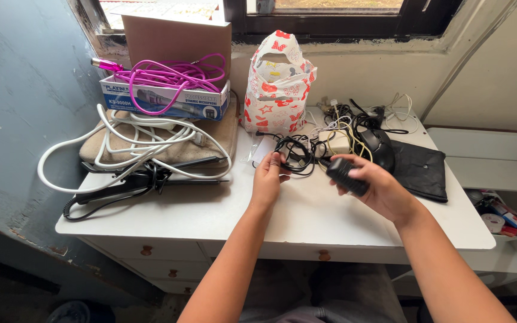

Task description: The person untangles a black power adapter cable on a white table, then places it into a patterned plastic bag. They continue to gather other cables and small items from the table and put them into the bag.

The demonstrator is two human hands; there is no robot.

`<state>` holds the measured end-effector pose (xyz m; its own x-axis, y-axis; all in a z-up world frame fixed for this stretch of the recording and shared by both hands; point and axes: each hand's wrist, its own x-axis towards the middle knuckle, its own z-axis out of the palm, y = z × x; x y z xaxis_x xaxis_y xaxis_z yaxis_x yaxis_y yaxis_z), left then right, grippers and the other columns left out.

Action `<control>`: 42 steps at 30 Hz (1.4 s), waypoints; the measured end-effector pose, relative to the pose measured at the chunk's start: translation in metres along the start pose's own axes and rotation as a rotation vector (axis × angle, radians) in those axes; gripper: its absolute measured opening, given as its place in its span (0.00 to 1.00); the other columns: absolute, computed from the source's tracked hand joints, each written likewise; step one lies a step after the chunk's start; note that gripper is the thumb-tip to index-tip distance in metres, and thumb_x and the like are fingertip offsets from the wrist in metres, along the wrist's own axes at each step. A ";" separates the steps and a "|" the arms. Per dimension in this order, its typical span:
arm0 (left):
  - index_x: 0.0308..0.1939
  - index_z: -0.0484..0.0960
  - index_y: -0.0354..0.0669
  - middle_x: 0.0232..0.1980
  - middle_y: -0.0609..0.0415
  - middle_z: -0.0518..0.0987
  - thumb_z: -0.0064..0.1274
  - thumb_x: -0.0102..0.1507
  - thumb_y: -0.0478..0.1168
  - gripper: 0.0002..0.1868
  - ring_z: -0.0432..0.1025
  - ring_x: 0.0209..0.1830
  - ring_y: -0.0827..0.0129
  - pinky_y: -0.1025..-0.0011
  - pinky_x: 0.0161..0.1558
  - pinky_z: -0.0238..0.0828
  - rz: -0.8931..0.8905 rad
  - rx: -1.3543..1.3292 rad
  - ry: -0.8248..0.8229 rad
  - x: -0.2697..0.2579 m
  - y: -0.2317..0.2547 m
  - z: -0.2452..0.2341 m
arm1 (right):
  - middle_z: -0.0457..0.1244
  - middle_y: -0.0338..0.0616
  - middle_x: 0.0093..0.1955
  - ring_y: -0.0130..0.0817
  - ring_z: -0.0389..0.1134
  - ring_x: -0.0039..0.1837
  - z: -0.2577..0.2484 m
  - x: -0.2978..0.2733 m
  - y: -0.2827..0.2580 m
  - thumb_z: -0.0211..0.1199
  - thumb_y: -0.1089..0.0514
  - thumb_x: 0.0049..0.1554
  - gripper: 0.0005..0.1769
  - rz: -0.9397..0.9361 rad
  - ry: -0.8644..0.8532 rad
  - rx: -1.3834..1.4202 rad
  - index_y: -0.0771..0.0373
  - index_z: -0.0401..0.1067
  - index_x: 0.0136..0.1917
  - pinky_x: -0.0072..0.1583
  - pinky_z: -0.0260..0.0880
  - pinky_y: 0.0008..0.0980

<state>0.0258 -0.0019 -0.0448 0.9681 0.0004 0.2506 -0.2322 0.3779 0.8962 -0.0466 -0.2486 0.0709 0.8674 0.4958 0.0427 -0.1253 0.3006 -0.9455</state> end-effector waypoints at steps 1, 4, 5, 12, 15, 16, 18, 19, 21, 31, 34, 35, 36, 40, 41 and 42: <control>0.41 0.76 0.45 0.36 0.63 0.75 0.40 0.75 0.51 0.16 0.72 0.33 0.78 0.76 0.39 0.72 0.015 0.007 -0.009 -0.001 0.002 0.002 | 0.67 0.52 0.56 0.39 0.69 0.56 0.000 0.000 0.002 0.56 0.56 0.59 0.28 0.000 0.055 0.061 0.68 0.64 0.70 0.60 0.68 0.39; 0.46 0.80 0.42 0.39 0.63 0.79 0.45 0.72 0.48 0.14 0.73 0.33 0.77 0.76 0.38 0.72 0.093 0.133 0.035 -0.008 0.013 0.008 | 0.67 0.51 0.56 0.39 0.68 0.56 0.001 0.002 0.007 0.53 0.54 0.61 0.26 -0.011 0.133 0.251 0.68 0.64 0.69 0.59 0.68 0.39; 0.46 0.81 0.41 0.40 0.62 0.80 0.46 0.72 0.48 0.14 0.74 0.34 0.77 0.76 0.39 0.73 0.085 0.143 0.038 -0.010 0.016 0.010 | 0.67 0.52 0.56 0.39 0.68 0.56 0.002 0.004 0.009 0.53 0.53 0.61 0.26 -0.020 0.098 0.320 0.67 0.64 0.70 0.59 0.68 0.39; 0.49 0.86 0.38 0.43 0.57 0.85 0.55 0.68 0.42 0.12 0.78 0.40 0.75 0.76 0.44 0.75 0.027 0.140 -0.018 -0.015 0.025 0.014 | 0.67 0.55 0.63 0.37 0.67 0.55 0.015 0.011 0.013 0.52 0.56 0.65 0.29 -0.102 -0.052 0.426 0.64 0.62 0.78 0.57 0.66 0.35; 0.52 0.85 0.36 0.44 0.54 0.85 0.59 0.66 0.38 0.12 0.77 0.42 0.75 0.75 0.47 0.74 0.067 0.130 -0.101 -0.018 0.028 0.016 | 0.65 0.50 0.66 0.30 0.67 0.60 0.027 0.012 0.017 0.54 0.57 0.60 0.31 -0.068 0.070 0.335 0.61 0.60 0.76 0.63 0.67 0.34; 0.53 0.85 0.36 0.45 0.52 0.84 0.60 0.66 0.37 0.13 0.77 0.43 0.75 0.75 0.48 0.74 0.086 0.130 -0.127 -0.020 0.030 0.017 | 0.64 0.49 0.67 0.30 0.67 0.61 0.028 0.012 0.019 0.55 0.58 0.61 0.30 -0.075 0.027 0.338 0.63 0.60 0.76 0.64 0.67 0.34; 0.53 0.84 0.38 0.45 0.54 0.85 0.59 0.65 0.38 0.13 0.78 0.44 0.75 0.75 0.49 0.76 0.024 0.042 -0.134 -0.021 0.037 0.018 | 0.62 0.47 0.69 0.30 0.66 0.64 0.031 0.014 0.026 0.59 0.60 0.63 0.30 -0.085 -0.063 0.344 0.68 0.59 0.76 0.66 0.66 0.35; 0.53 0.84 0.39 0.46 0.55 0.85 0.59 0.65 0.38 0.14 0.79 0.44 0.75 0.75 0.49 0.77 -0.006 -0.002 -0.138 -0.021 0.040 0.018 | 0.62 0.48 0.69 0.31 0.66 0.64 0.030 0.016 0.029 0.60 0.60 0.63 0.30 -0.086 -0.067 0.340 0.68 0.59 0.76 0.66 0.66 0.37; 0.52 0.84 0.39 0.45 0.55 0.85 0.58 0.65 0.40 0.13 0.80 0.44 0.74 0.74 0.49 0.77 -0.029 -0.026 -0.129 -0.021 0.045 0.020 | 0.63 0.50 0.67 0.34 0.66 0.65 0.026 0.020 0.034 0.62 0.61 0.64 0.30 -0.089 -0.074 0.332 0.68 0.59 0.76 0.67 0.66 0.39; 0.57 0.86 0.39 0.42 0.54 0.87 0.54 0.69 0.46 0.18 0.74 0.43 0.77 0.76 0.48 0.70 -0.016 0.181 -0.242 -0.022 0.043 0.018 | 0.62 0.48 0.69 0.38 0.63 0.71 0.032 0.021 0.044 0.63 0.54 0.60 0.34 -0.143 -0.049 0.253 0.65 0.58 0.75 0.73 0.60 0.49; 0.58 0.84 0.38 0.42 0.54 0.86 0.54 0.69 0.44 0.18 0.77 0.44 0.76 0.77 0.49 0.72 -0.036 0.103 -0.263 -0.021 0.041 0.017 | 0.62 0.49 0.69 0.39 0.64 0.70 0.029 0.019 0.045 0.64 0.54 0.60 0.34 -0.151 -0.058 0.237 0.65 0.59 0.75 0.74 0.63 0.51; 0.57 0.81 0.38 0.42 0.52 0.86 0.54 0.68 0.42 0.16 0.78 0.43 0.75 0.77 0.48 0.72 -0.050 0.092 -0.226 -0.020 0.038 0.018 | 0.62 0.50 0.69 0.40 0.64 0.70 0.028 0.019 0.046 0.64 0.54 0.61 0.33 -0.146 -0.061 0.224 0.67 0.59 0.75 0.74 0.63 0.51; 0.55 0.79 0.37 0.41 0.50 0.87 0.55 0.68 0.41 0.15 0.78 0.43 0.74 0.77 0.47 0.72 -0.065 0.080 -0.188 -0.020 0.035 0.019 | 0.62 0.51 0.69 0.41 0.65 0.70 0.027 0.017 0.046 0.64 0.54 0.61 0.33 -0.141 -0.064 0.210 0.68 0.60 0.74 0.74 0.63 0.51; 0.52 0.72 0.37 0.43 0.45 0.86 0.54 0.66 0.37 0.13 0.80 0.44 0.73 0.75 0.49 0.76 -0.085 -0.012 -0.172 -0.016 0.025 0.018 | 0.63 0.48 0.68 0.41 0.66 0.68 0.028 0.017 0.046 0.64 0.55 0.60 0.30 -0.131 -0.028 0.201 0.67 0.62 0.72 0.71 0.66 0.48; 0.52 0.72 0.36 0.45 0.45 0.86 0.55 0.67 0.36 0.12 0.79 0.45 0.74 0.76 0.49 0.74 -0.069 -0.002 -0.176 -0.016 0.023 0.017 | 0.63 0.47 0.68 0.40 0.66 0.67 0.029 0.017 0.046 0.64 0.56 0.60 0.30 -0.134 -0.019 0.176 0.66 0.62 0.72 0.70 0.66 0.46; 0.52 0.72 0.35 0.47 0.45 0.87 0.55 0.67 0.36 0.12 0.77 0.46 0.74 0.76 0.50 0.72 -0.053 0.008 -0.180 -0.016 0.024 0.015 | 0.63 0.45 0.68 0.38 0.66 0.67 0.030 0.017 0.046 0.64 0.57 0.60 0.30 -0.137 -0.010 0.151 0.66 0.62 0.72 0.69 0.66 0.44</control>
<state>0.0033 -0.0068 -0.0224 0.9466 -0.1857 0.2635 -0.1824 0.3654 0.9128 -0.0526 -0.2018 0.0383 0.8763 0.4502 0.1714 -0.0782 0.4840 -0.8715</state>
